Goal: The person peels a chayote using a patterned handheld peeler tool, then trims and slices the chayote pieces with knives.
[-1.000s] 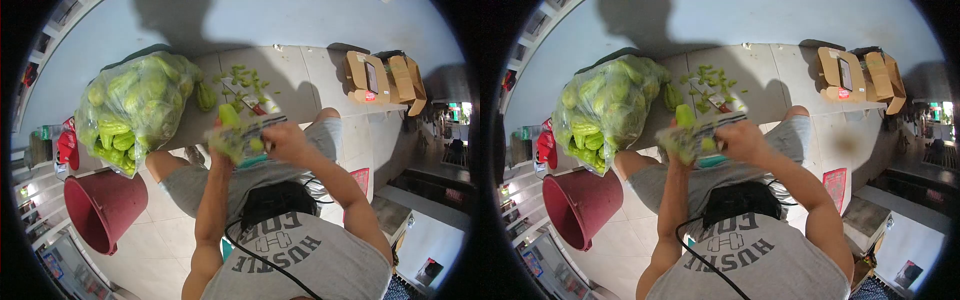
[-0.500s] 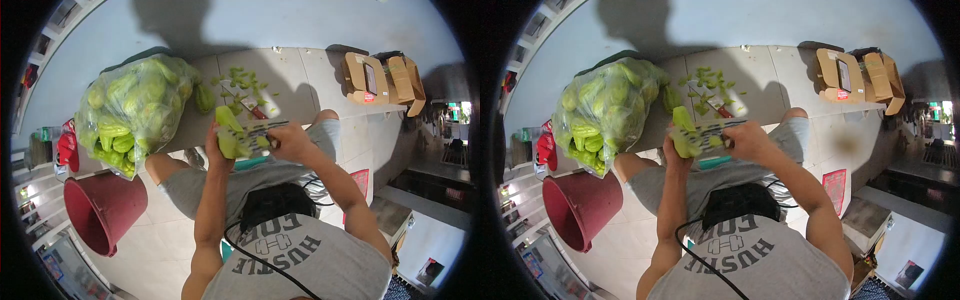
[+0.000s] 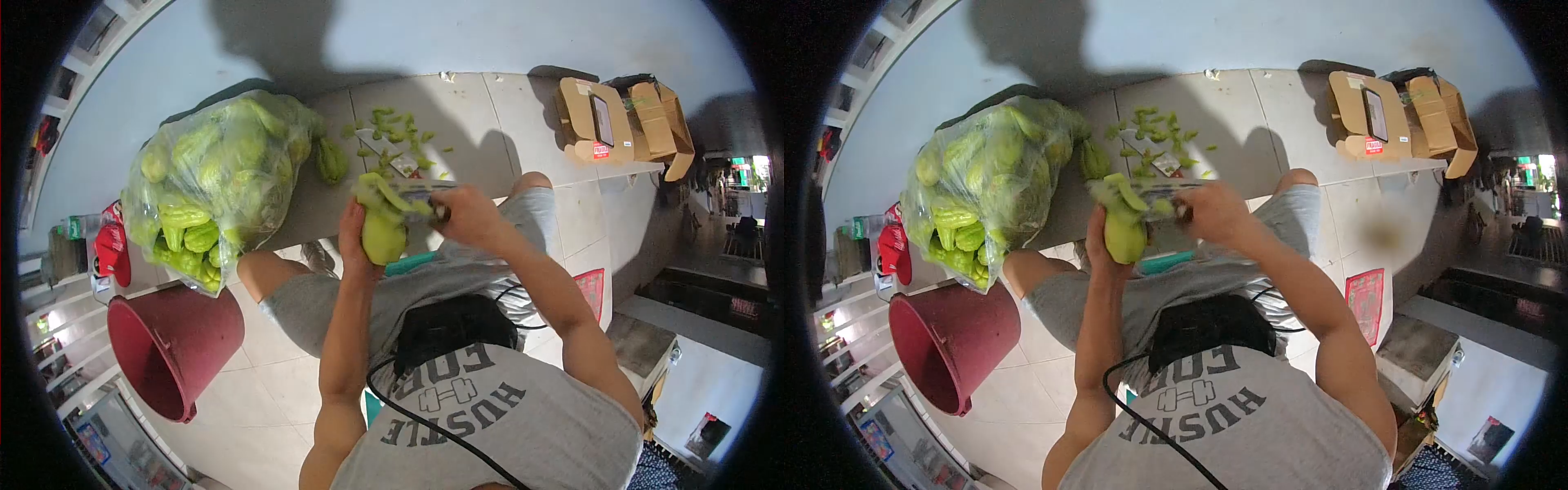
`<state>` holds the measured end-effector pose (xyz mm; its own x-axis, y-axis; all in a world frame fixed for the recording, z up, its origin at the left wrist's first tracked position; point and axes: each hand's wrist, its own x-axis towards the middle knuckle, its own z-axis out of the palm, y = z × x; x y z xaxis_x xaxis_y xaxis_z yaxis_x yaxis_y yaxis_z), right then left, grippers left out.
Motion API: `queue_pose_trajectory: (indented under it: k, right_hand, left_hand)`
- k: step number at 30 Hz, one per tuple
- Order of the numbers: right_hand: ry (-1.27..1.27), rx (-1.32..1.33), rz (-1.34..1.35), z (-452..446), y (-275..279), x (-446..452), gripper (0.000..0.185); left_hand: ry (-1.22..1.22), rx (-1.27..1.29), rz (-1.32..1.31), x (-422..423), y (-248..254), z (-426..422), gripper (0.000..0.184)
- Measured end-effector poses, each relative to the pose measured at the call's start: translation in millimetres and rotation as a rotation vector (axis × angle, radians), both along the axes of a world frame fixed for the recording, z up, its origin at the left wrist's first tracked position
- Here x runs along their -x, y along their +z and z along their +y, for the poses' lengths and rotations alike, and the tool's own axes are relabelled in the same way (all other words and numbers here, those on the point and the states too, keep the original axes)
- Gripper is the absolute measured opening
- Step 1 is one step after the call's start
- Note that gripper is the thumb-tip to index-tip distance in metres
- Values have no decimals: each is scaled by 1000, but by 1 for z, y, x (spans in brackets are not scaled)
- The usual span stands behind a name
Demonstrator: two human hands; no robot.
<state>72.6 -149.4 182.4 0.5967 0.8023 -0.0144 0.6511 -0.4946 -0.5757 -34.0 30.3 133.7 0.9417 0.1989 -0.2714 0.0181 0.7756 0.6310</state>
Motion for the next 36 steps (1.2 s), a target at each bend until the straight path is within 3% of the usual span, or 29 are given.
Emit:
queue_pose_trajectory:
  k: [2, 4, 6, 9, 12, 15, 18, 21, 23, 24, 25, 27, 29, 30, 36]
  right_hand:
    - [-134, 153, 18, 5, 0, -16, 22]
    - [-58, 131, 28, 6, 14, -7, 23]
    - [11, 105, 38, 8, 20, -2, 23]
    - [-15, 35, -39, 5, -2, -8, 23]
    - [-173, 232, 48, 4, -28, -35, 22]
    - [-139, 139, -37, 4, -24, -31, 20]
    - [-188, 36, 80, 8, 1, -26, 21]
    - [-388, 31, 320, 6, -7, -29, 25]
    - [-319, 353, 129, 8, -13, -41, 26]
    - [-306, 360, 130, 8, -11, -38, 26]
    - [-240, 206, 85, 6, -10, -24, 23]
    - [-177, 42, 30, 10, -1, -5, 21]
    - [125, -44, -272, 14, 3, 16, 22]
    - [130, -45, -275, 17, 6, 24, 22]
    - [242, -112, -483, 32, 0, 49, 17]
  left_hand:
    - [9, 1, -29, -3, 0, 1, 50]
    - [23, 10, -40, -3, -6, -3, 49]
    - [240, 237, 99, -6, -12, -7, 53]
    - [68, 161, -11, -4, -11, 3, 52]
    - [-28, 81, -148, -3, -8, 11, 49]
    - [2, 122, -138, -3, -2, 6, 53]
    - [147, 264, 31, -11, 19, 3, 57]
    - [90, 388, -40, -7, 10, 17, 56]
    - [47, 425, -137, -8, 3, 24, 55]
    - [10, 469, -217, -6, 0, 23, 54]
    - [21, 473, -201, -1, -3, 19, 54]
    - [336, 412, 248, -17, 24, 13, 53]
    - [238, 512, 175, -11, 0, 19, 56]
    - [140, 606, 89, -12, -3, 22, 59]
    - [86, 666, 149, -11, -7, 22, 69]
